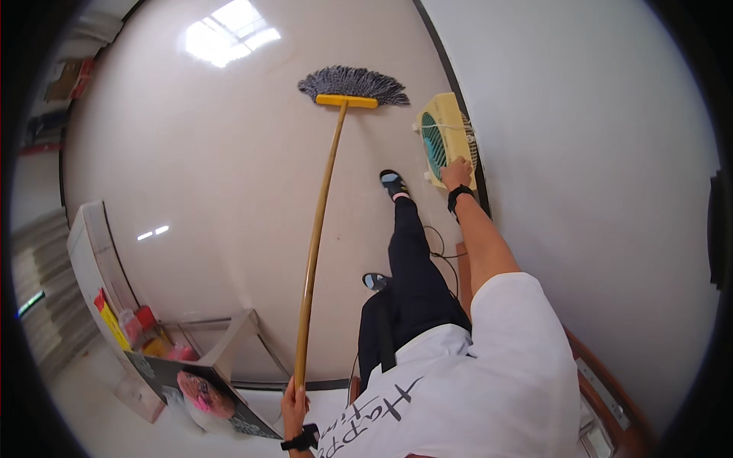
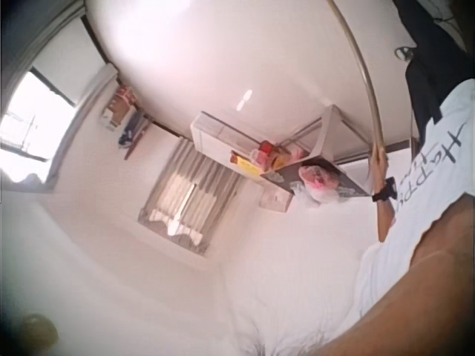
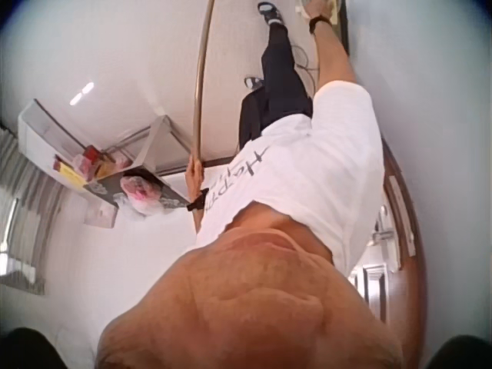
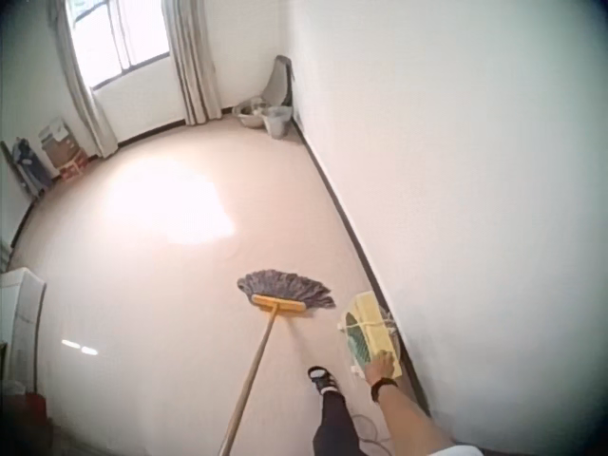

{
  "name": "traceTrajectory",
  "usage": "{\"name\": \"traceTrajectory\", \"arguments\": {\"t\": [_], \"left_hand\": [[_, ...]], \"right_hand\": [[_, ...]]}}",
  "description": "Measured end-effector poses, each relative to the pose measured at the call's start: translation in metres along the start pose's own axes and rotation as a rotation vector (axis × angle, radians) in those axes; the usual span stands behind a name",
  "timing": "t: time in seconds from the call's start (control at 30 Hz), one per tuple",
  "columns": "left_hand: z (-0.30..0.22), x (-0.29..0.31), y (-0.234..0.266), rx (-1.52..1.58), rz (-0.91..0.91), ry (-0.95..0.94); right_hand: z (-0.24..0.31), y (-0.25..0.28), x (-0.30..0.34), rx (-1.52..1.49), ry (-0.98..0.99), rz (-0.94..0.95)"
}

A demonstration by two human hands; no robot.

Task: The person is sweeping the floor using a broom and transitions between rooms.

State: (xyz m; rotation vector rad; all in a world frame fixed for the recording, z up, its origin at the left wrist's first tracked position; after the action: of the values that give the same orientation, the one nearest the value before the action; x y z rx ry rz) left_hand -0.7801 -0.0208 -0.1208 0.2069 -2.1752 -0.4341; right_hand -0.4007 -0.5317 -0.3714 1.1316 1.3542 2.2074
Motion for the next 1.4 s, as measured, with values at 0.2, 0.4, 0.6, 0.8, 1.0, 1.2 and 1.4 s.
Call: {"name": "traceTrajectory", "arguments": {"t": [0.2, 0.4, 0.6, 0.8, 1.0, 1.2, 1.4], "left_hand": [[-0.032, 0.008, 0.007, -0.124, -0.055, 0.248], [-0.087, 0.035, 0.012, -0.406, 0.091, 0.3], [-0.106, 0.045, -0.006, -0.342, 0.109, 0.402], [-0.141, 0.048, -0.022, -0.31, 0.117, 0.456], [-0.115, 0.068, -0.026, -0.279, 0.123, 0.453], [-0.135, 0.066, -0.05, -0.236, 0.017, 0.454], [-0.148, 0.067, -0.06, -0.289, 0.016, 0.577]], "right_hand": [[-0.026, -0.008, -0.071, 0.172, -0.291, 0.015], [-0.038, -0.038, -0.1, 0.09, -0.353, 0.136], [-0.037, -0.034, -0.113, -0.051, -0.236, -0.027], [0.014, -0.006, -0.133, 0.005, -0.235, -0.09], [0.063, 0.01, -0.189, -0.052, -0.205, -0.093], [0.131, 0.032, -0.262, -0.058, -0.133, -0.205], [0.201, 0.044, -0.344, -0.142, -0.039, -0.183]]}}
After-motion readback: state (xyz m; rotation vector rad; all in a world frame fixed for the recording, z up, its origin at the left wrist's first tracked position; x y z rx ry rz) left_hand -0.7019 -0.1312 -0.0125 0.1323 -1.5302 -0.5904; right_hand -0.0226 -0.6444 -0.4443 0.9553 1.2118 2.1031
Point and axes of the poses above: each hand's wrist, its own x-axis away from the middle knuckle, its own y-axis out of the back of the hand, z = x × y, the point moved 9 cm from there along -x, towards the middle knuckle, and after that the axes turned 8 degrees about -y, right-handed, at the moved point
